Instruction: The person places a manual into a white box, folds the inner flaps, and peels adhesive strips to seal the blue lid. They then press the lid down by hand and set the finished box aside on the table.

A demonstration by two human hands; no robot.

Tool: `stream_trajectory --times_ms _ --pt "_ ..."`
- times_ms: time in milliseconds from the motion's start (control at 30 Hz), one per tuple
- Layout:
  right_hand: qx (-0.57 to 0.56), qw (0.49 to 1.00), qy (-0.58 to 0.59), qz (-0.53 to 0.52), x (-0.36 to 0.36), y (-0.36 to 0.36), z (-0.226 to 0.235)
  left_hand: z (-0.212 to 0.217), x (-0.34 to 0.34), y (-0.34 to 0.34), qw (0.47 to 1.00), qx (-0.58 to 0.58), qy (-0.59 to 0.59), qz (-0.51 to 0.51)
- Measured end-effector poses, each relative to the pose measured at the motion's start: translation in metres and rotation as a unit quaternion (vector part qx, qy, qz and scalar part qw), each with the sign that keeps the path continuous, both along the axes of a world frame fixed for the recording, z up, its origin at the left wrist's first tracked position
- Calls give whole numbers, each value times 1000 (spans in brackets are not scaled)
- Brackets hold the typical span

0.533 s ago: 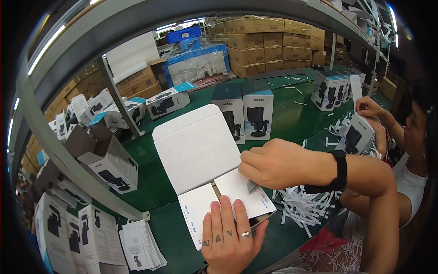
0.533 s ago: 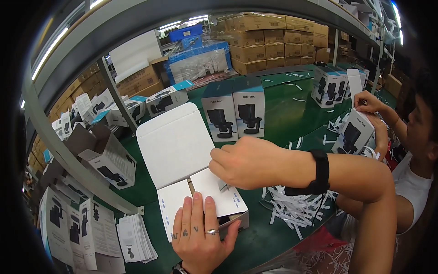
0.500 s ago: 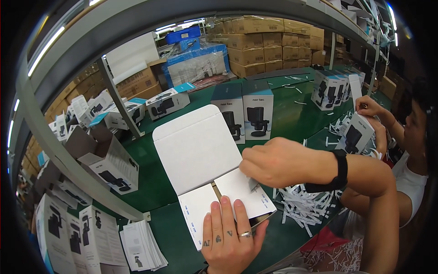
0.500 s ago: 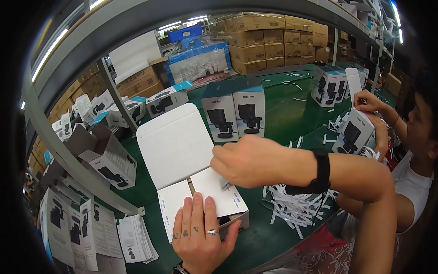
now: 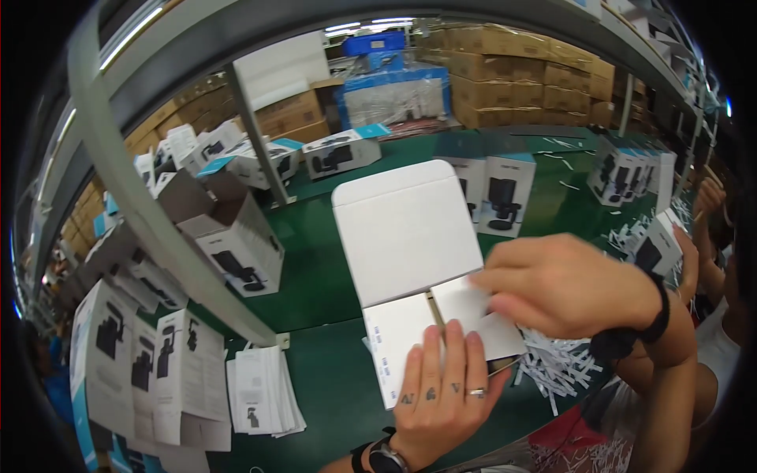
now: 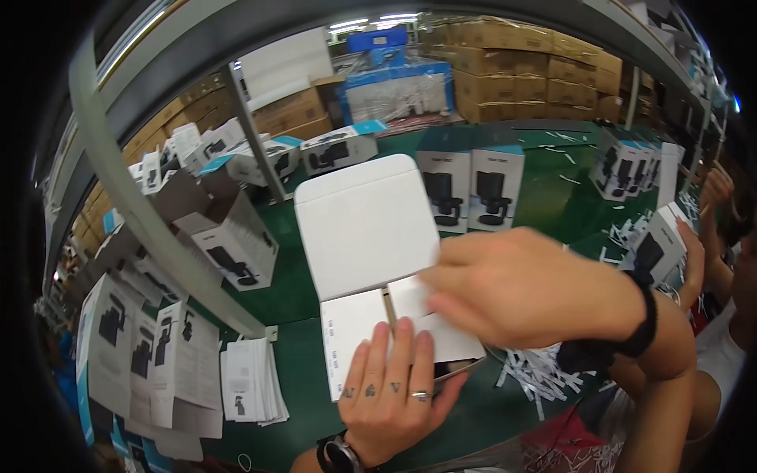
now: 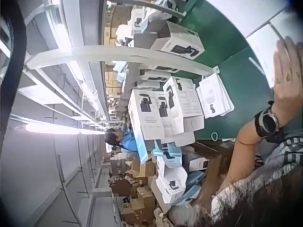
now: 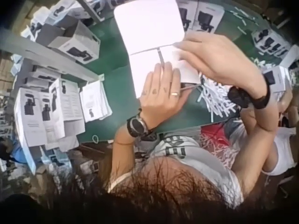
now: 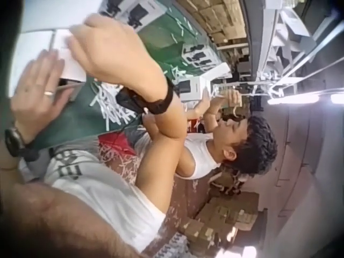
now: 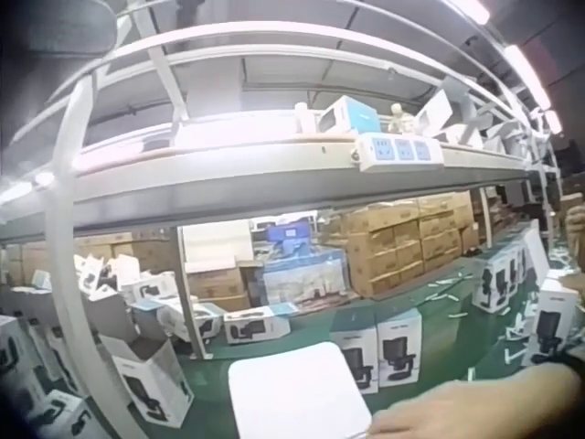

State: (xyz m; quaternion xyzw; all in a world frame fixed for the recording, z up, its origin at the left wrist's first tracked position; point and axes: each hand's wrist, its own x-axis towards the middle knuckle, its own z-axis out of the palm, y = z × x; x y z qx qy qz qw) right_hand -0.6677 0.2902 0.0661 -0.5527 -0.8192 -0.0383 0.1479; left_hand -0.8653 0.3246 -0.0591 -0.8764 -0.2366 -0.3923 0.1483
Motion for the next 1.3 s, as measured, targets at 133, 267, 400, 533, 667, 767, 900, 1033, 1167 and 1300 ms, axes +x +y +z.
stream_trajectory --times_ms 133,267,400,533,667,767,900,1033,1167,1300 --pt "23 990 123 71 -46 64 -39 -7 3 6 999 21 -22 -7" --pt "47 988 139 45 -52 88 -47 -4 -6 5 999 35 -31 -8" --pt "10 985 164 47 -54 88 -49 -10 -3 10 998 39 -41 -13" --pt "-17 982 190 17 -61 89 -53 -15 -7 15 997 40 -52 -28" --pt "-31 976 211 41 -61 88 -51 -13 -10 13 997 45 -60 -24" --pt "-67 969 210 113 -69 86 -49 -13 -12 11 997 46 -63 -22" --pt "-31 980 169 97 -80 84 -35 -12 -16 13 997 33 -59 -33" --pt "-29 981 148 125 -77 95 -48 -11 -15 14 997 34 -63 -39" --pt "47 958 237 154 -69 87 -33 -13 -22 20 997 20 -59 -54" --pt "169 963 -92 -188 19 53 7 -7 -26 21 996 29 -50 -62"
